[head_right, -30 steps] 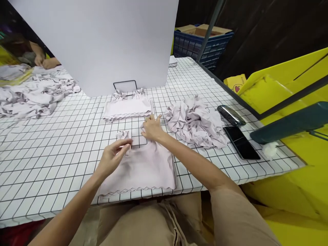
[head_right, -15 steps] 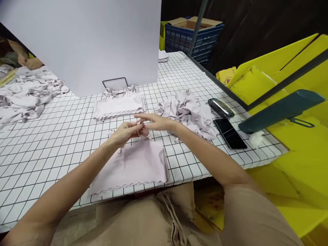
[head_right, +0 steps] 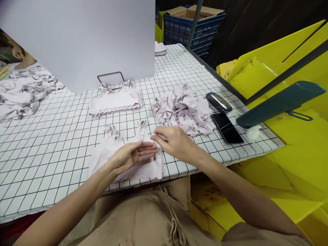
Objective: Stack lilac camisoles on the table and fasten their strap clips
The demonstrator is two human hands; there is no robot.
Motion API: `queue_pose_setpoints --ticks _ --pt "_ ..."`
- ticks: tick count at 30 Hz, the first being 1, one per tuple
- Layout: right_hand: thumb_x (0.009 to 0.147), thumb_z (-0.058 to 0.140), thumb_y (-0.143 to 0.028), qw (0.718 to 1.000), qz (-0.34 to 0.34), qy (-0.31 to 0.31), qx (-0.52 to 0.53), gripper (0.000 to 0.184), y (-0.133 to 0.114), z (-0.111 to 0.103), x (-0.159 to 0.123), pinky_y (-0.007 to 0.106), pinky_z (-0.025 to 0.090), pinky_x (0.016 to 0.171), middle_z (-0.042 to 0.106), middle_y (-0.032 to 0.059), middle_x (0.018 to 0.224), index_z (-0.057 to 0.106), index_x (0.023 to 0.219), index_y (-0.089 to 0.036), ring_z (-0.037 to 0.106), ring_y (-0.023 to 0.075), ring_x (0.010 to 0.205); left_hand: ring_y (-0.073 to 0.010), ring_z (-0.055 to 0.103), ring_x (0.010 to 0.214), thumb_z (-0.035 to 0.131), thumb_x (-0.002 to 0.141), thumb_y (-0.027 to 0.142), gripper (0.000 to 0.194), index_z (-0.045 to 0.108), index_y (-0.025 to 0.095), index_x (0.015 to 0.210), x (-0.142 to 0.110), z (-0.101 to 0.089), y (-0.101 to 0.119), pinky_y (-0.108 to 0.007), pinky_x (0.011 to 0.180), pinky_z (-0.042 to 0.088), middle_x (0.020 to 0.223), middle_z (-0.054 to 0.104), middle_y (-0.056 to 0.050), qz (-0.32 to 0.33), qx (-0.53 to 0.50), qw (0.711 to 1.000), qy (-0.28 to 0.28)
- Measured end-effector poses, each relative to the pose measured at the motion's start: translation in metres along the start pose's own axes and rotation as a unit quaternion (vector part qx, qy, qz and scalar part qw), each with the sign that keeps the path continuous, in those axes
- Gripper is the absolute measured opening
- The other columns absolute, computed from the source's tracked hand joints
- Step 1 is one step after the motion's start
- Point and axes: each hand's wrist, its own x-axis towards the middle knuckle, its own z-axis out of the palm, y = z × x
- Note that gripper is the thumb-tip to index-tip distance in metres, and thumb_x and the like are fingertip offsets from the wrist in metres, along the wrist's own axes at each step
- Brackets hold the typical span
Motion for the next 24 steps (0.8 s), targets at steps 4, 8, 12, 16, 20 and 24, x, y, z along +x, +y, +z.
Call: queue_pose_setpoints --ticks 4,8,12,16,20,24 --pt "0.100 0.047 -0.030 0.995 -0.011 0.052 -0.082 0.024 -0.006 0.021 -0.024 0.026 0.030 0.052 0.049 -0.0033 0.057 0.062 0.085 -0.017 0.039 0.0095 0.047 -0.0249 0.071 0.103 0.068 0.090 0.037 0.028 0.072 0.014 0.105 -0.005 0.002 -0.017 -0.045 0.102 0.054 0.103 0.074 -0.011 0.154 0.052 0.981 0.108" --pt "0.100 0.047 -0.035 0.992 0.039 0.078 -0.088 0.024 0.001 0.014 -0.021 0.028 0.032 0.054 0.044 -0.0047 0.053 0.059 0.085 -0.021 0.038 0.0116 0.046 -0.0246 0.064 0.108 0.062 0.092 0.032 0.020 0.071 0.021 0.106 -0.024 -0.038 0.005 -0.045 0.101 0.052 0.108 0.070 -0.009 0.354 0.410 0.807 0.236" --pt "0.097 0.049 -0.038 0.990 0.061 0.099 -0.082 0.024 0.016 0.003 -0.014 0.030 0.032 0.054 0.042 -0.0047 0.052 0.055 0.079 -0.023 0.037 0.0131 0.046 -0.0248 0.063 0.095 0.064 0.089 0.038 0.022 0.071 0.021 0.100 -0.057 -0.096 0.022 -0.045 0.089 0.054 0.099 0.069 -0.008 0.331 0.577 0.662 0.346" --pt "0.096 0.052 -0.041 0.991 0.095 0.086 -0.031 0.030 0.025 0.005 0.004 0.031 0.033 0.055 0.042 -0.0047 0.050 0.053 0.071 -0.023 0.039 0.0133 0.047 -0.0238 0.062 0.098 0.068 0.087 0.045 0.037 0.069 0.022 0.115 -0.073 -0.122 0.011 -0.042 0.088 0.054 0.112 0.066 -0.008 0.269 0.593 0.691 0.314" --pt "0.096 0.055 -0.038 0.986 0.124 0.085 0.069 0.028 0.022 0.015 0.043 0.031 0.040 0.056 0.046 -0.0044 0.051 0.057 0.074 -0.021 0.047 0.0135 0.046 -0.0268 0.058 0.106 0.065 0.090 0.042 0.029 0.071 0.024 0.111 -0.065 -0.127 0.000 -0.048 0.095 0.049 0.111 0.063 -0.008 0.276 0.657 0.656 0.249" --pt "0.099 0.051 -0.037 0.967 0.115 0.052 0.223 0.025 0.032 0.025 0.090 0.033 0.051 0.060 0.040 -0.0081 0.049 0.054 0.080 -0.021 0.042 0.0110 0.041 -0.0224 0.060 0.089 0.064 0.089 0.042 0.022 0.069 0.021 0.086 -0.066 -0.140 0.004 -0.038 0.080 0.053 0.093 0.065 -0.007 0.277 0.611 0.693 0.264"
